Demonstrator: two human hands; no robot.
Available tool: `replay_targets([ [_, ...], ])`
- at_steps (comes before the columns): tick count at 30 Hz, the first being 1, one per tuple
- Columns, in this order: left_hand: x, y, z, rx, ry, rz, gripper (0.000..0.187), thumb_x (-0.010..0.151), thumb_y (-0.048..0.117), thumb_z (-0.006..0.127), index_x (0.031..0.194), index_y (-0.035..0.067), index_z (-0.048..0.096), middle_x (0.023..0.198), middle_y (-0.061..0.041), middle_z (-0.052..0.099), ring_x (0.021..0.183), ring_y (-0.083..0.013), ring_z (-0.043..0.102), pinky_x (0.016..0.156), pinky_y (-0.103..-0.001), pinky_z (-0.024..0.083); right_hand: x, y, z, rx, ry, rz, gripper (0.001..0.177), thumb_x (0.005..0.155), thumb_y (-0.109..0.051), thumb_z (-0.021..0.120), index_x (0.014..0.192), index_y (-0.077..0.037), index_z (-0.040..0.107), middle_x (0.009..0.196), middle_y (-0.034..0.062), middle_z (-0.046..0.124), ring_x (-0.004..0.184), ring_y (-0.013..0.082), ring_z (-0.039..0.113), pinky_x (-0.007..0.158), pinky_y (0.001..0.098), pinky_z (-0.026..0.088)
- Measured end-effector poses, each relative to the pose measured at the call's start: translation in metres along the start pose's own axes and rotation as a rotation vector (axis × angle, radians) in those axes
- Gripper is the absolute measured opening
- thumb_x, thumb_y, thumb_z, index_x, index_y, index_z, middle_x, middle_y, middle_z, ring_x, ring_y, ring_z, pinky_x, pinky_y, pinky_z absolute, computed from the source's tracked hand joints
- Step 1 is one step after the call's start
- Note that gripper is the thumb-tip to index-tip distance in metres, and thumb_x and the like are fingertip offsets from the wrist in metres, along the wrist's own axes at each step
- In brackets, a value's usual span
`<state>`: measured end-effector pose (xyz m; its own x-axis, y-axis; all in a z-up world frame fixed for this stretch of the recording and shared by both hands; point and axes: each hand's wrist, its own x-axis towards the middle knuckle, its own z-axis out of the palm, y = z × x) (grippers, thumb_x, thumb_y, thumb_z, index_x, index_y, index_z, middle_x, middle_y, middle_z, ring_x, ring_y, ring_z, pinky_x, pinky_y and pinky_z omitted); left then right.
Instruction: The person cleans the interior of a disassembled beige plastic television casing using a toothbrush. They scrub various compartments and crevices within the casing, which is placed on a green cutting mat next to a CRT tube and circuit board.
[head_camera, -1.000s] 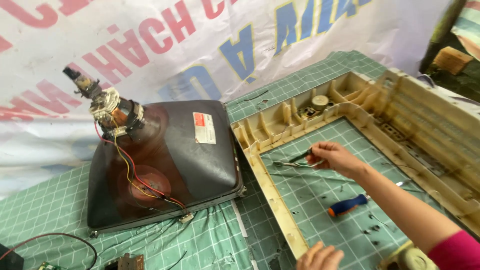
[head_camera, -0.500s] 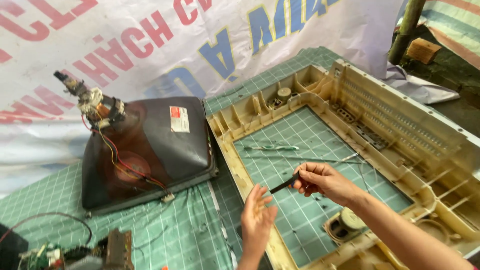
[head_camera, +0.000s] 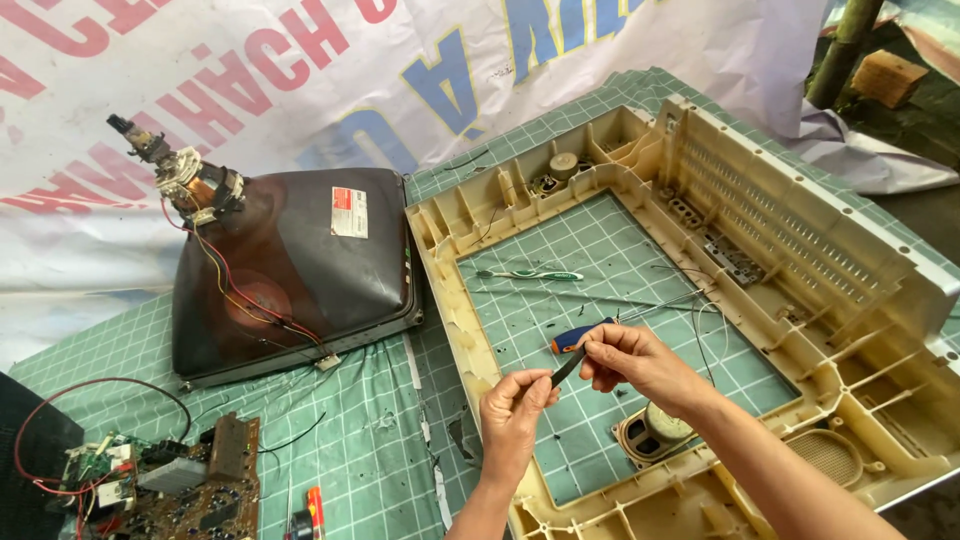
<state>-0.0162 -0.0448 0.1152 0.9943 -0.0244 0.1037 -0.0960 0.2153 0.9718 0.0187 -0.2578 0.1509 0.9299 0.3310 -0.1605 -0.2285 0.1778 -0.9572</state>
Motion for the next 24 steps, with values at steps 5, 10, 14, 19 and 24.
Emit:
replay_targets([
  [5,0.004,-0.017,0.000,0.047,-0.069,-0.088,0.037,0.085,0.018,0.083,0.117,0.001,0.077,0.085,-0.005,0.077,0.074,-0.0100,0.066,0.068,-0.023,0.057,0.001,0.008,-0.008,0.013,-0.008,-0.004,0.019,0.100,-0.022,0.063,0.094,-0.005,0.068,0.078,0.0120,0.075,0.062,0.0179,0.063,0.061,0.0305,0.053],
  [10,0.004,-0.018,0.000,0.139,-0.001,-0.107,0.023,0.090,0.021,0.075,0.098,0.001,0.079,0.071,-0.010,0.076,0.066,-0.0153,0.072,0.066,-0.029,0.062,0.004,0.011,-0.015,-0.038,0.009,-0.009,0.017,0.100,-0.019,0.062,0.098,-0.004,0.071,0.077,0.0091,0.075,0.061,0.0147,0.062,0.060,0.0285,0.053],
  [14,0.002,-0.021,-0.003,0.120,0.008,-0.092,0.026,0.096,0.023,0.068,0.095,0.000,0.080,0.082,-0.013,0.080,0.069,-0.0153,0.072,0.065,-0.028,0.062,0.007,0.009,-0.023,-0.057,0.053,-0.023,0.024,0.101,-0.021,0.059,0.107,-0.003,0.073,0.077,0.0101,0.075,0.061,0.0152,0.065,0.058,0.0293,0.055],
  [19,-0.001,0.000,0.004,0.293,-0.012,0.082,0.017,0.093,0.015,0.072,0.104,0.004,0.079,0.087,-0.008,0.080,0.074,-0.0125,0.071,0.068,-0.027,0.060,0.000,-0.001,-0.001,-0.129,0.019,0.008,0.028,0.094,-0.023,0.067,0.116,-0.007,0.074,0.078,0.0081,0.076,0.062,0.0132,0.063,0.061,0.0286,0.055],
  [24,-0.004,0.010,0.008,0.434,-0.046,0.287,0.014,0.093,0.010,0.073,0.104,0.005,0.078,0.095,-0.007,0.078,0.084,-0.0152,0.074,0.074,-0.028,0.060,0.002,0.013,0.000,-0.120,0.014,-0.043,0.015,0.094,-0.017,0.072,0.090,-0.003,0.077,0.074,0.0081,0.073,0.067,0.0121,0.062,0.062,0.0273,0.052],
])
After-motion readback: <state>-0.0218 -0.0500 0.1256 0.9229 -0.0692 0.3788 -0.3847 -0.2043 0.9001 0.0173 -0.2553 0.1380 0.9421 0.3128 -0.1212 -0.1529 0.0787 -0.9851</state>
